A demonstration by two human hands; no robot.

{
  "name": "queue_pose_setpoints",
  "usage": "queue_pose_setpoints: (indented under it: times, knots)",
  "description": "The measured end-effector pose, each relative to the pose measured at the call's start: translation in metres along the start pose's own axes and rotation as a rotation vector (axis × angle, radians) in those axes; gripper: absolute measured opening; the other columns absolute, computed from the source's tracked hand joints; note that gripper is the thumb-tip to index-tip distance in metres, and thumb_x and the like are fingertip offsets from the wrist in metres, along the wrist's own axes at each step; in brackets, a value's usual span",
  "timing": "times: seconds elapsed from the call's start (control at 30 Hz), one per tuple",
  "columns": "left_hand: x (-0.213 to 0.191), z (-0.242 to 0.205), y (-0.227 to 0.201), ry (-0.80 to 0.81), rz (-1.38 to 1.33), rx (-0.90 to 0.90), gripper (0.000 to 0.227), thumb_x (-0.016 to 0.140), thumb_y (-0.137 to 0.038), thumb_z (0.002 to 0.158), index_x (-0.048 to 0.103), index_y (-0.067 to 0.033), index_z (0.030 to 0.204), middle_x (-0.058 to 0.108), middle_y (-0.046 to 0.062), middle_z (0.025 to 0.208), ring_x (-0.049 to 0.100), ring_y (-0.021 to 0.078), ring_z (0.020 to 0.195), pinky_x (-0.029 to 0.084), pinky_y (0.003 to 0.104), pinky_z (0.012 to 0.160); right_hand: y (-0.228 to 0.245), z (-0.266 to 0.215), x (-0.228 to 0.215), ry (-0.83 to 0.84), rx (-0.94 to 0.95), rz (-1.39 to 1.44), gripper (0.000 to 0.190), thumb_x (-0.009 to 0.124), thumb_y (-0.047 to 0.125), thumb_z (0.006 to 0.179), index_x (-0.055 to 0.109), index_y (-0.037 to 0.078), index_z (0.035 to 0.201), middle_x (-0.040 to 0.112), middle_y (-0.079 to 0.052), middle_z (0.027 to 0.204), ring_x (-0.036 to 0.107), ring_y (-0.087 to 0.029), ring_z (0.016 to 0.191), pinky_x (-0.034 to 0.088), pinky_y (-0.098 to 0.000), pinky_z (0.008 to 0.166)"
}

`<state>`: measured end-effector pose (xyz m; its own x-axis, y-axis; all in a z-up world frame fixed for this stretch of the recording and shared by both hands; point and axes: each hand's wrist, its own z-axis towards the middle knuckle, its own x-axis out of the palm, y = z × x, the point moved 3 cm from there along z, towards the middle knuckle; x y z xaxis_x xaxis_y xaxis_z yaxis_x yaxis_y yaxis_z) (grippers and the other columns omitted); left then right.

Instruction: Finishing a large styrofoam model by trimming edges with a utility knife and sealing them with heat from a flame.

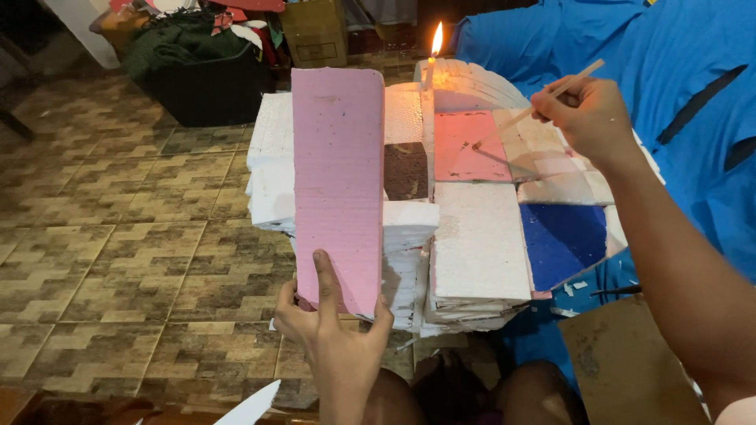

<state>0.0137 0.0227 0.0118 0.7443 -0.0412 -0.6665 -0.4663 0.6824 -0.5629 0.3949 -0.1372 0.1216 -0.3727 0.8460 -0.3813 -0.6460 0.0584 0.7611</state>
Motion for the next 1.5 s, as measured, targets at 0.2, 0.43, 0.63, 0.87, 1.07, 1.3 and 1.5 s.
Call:
queue_pose_setpoints:
  times: [0.2,0.43,0.63,0.87,1.07,1.3,1.5]
  knots:
    - [-0.001,0.002,0.001,-0.029,-0.003,0.031,0.115,0.086,-0.03,0.066,0.025,-0.037,0.163,0.024,0.033,0.14,0.028,0.0504,0.124,0.037,0.067,0.097,0.031,-0.002,0.01,-0.03,-0.304,-0.248,0.007,0.077,-0.007,0.103,0.076,-0.012,0.108,0.075,-0.017,0.112,0.06,-0.021,0.078,0.05,-0.0292,0.071]
    - [-0.006,0.003,-0.004,-0.011,-0.01,0.019,0.116,0.086,-0.029,0.066,0.024,-0.0373,0.164,0.024,0.035,0.14,0.029,0.0524,0.124,0.035,0.068,0.097,0.027,-0.006,0.006,-0.106,-0.429,-0.36,0.008,0.081,-0.01,0.103,0.08,-0.008,0.111,0.078,-0.016,0.108,0.06,-0.02,0.072,0.049,-0.0308,0.068]
    - [-0.032,0.005,-0.032,-0.051,-0.148,0.084,0.099,0.081,-0.027,0.066,0.043,-0.0268,0.158,0.036,0.023,0.131,0.035,0.0396,0.117,0.044,0.054,0.092,0.027,-0.026,-0.037,-0.112,-0.384,-0.004,0.011,0.074,-0.014,0.117,0.066,-0.015,0.125,0.07,-0.026,0.116,0.067,-0.028,0.101,0.058,-0.0342,0.096]
    - [-0.039,0.005,-0.129,0.058,-0.036,0.199,0.091,0.077,-0.051,0.07,0.049,-0.0145,0.148,0.045,0.024,0.116,0.039,0.0385,0.108,0.045,0.051,0.079,0.027,-0.092,-0.104,-0.214,-0.218,0.063,0.011,0.07,-0.001,0.121,0.065,-0.01,0.124,0.066,-0.019,0.116,0.063,-0.024,0.105,0.056,-0.0337,0.102]
    - [-0.012,-0.006,-0.207,-0.039,0.003,0.295,0.079,0.074,-0.048,0.068,0.066,0.0022,0.128,0.049,0.02,0.093,0.042,0.0356,0.084,0.04,0.045,0.08,0.018,-0.152,-0.154,-0.376,-0.076,0.157,0.008,0.068,0.008,0.121,0.064,0.002,0.123,0.066,-0.011,0.114,0.065,-0.017,0.101,0.058,-0.029,0.098]
    - [0.022,-0.017,-0.225,-0.174,0.117,0.25,0.079,0.075,-0.051,0.065,0.067,0.003,0.122,0.048,0.018,0.094,0.042,0.0327,0.083,0.041,0.041,0.077,0.005,-0.184,-0.163,-0.442,0.097,0.46,0.007,0.071,0.018,0.111,0.067,0.013,0.113,0.071,-0.001,0.102,0.068,-0.009,0.092,0.058,-0.0244,0.093]
    - [0.047,0.0,-0.212,-0.117,0.148,0.215,0.083,0.073,-0.058,0.068,0.069,0.0023,0.125,0.05,0.02,0.098,0.043,0.0346,0.082,0.041,0.043,0.074,-0.011,-0.203,-0.156,-0.413,0.076,0.536,0.021,0.077,0.031,0.102,0.07,0.014,0.113,0.072,-0.001,0.1,0.069,-0.01,0.091,0.056,-0.0259,0.091]
